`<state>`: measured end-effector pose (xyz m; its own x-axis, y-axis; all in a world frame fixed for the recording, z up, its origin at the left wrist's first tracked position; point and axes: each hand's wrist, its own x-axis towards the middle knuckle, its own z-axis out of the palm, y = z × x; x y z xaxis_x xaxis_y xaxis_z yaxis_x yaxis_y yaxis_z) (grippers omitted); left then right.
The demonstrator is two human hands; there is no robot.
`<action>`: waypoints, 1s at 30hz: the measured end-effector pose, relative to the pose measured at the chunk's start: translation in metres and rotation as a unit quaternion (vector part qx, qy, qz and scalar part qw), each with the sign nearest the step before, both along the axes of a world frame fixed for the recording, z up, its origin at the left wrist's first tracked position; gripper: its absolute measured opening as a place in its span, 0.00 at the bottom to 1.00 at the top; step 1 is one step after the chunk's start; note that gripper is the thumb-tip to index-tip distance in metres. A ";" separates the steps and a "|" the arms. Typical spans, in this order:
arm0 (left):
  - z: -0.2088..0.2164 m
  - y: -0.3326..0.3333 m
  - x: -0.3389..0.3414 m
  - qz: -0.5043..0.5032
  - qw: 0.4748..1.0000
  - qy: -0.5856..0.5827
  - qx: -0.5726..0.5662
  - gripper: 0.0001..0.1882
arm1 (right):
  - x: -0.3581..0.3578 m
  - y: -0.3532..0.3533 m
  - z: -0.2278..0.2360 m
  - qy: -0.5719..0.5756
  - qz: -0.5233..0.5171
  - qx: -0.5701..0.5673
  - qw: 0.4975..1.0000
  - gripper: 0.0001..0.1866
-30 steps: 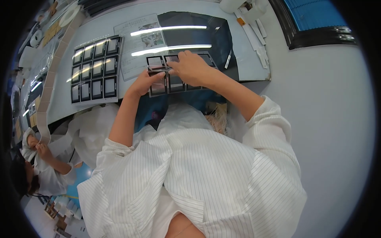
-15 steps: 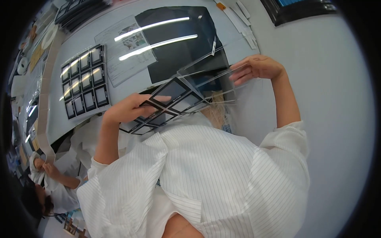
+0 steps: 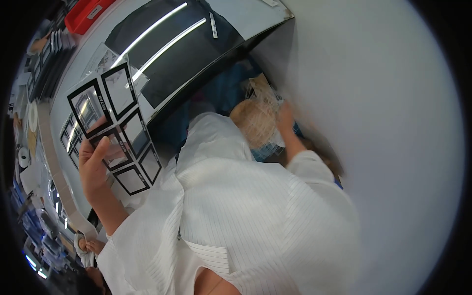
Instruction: Inspecting and handling plastic grids at an assembly workstation.
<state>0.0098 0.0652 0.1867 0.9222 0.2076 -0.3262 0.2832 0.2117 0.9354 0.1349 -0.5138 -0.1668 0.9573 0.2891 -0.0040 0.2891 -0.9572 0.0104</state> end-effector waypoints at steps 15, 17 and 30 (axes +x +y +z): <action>0.024 -0.007 0.068 0.145 0.958 -0.204 -0.138 0.21 | 0.067 0.342 0.239 0.688 -0.006 0.671 0.276 0.45; -0.004 0.009 0.076 0.179 0.934 -0.249 -0.181 0.20 | 0.110 0.376 0.223 0.643 -0.036 0.702 0.305 0.36; -0.224 0.025 0.170 0.359 0.819 -0.043 -0.446 0.16 | 0.352 0.549 0.183 0.570 0.019 0.532 0.627 0.17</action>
<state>0.1796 0.0897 -0.0368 0.6945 0.4207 -0.5836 -0.2719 0.9045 0.3284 0.4870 0.0350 0.0163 0.5009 0.7304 -0.4644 -0.4479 -0.2404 -0.8611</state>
